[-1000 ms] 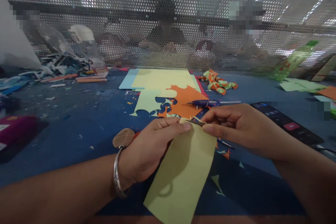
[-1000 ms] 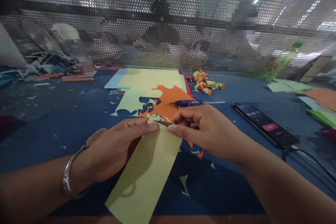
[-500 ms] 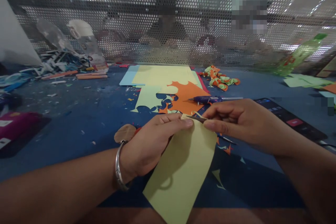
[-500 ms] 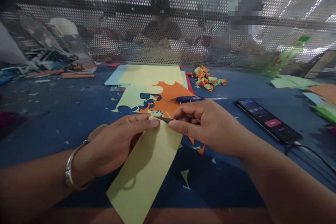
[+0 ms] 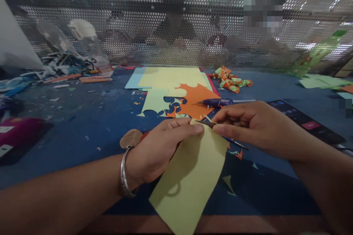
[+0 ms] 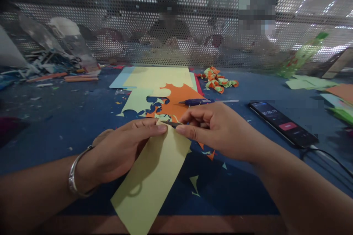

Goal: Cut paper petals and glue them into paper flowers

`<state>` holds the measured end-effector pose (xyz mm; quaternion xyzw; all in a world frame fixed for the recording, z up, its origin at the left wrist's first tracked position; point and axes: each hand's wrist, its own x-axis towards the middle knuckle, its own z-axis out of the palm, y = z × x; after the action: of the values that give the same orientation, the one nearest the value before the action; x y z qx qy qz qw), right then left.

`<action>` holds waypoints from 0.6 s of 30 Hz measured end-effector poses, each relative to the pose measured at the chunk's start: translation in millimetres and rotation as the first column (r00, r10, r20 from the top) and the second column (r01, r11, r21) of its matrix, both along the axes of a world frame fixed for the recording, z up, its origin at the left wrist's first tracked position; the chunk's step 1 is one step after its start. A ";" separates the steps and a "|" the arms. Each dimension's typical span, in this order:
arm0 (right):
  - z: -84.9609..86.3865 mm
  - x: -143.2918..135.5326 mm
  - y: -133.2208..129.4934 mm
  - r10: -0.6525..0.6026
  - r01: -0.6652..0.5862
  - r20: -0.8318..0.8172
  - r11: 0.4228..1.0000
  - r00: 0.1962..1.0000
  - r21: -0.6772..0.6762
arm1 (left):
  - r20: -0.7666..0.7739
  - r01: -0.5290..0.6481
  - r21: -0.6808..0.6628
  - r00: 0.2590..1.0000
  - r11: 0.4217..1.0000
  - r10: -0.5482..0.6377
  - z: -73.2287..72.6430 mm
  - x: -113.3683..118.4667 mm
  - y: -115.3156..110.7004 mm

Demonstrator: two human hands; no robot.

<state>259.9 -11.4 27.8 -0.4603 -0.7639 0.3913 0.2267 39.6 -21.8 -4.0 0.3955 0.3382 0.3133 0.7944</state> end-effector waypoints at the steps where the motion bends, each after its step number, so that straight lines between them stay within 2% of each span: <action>1: -0.1 -0.1 0.1 0.003 -0.003 0.001 1.000 1.000 0.000 | 0.001 -0.001 -0.001 1.000 1.000 0.001 0.2 0.1 0.2; 18: -0.9 0.1 0.6 -0.005 0.003 0.038 0.999 0.999 0.040 | 0.049 0.017 -0.026 0.999 1.000 -0.016 0.1 0.2 -0.2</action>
<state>260.0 -10.8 26.8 -0.4647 -0.7748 0.3667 0.2220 39.8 -22.1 -3.9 0.3799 0.3195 0.3118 0.8102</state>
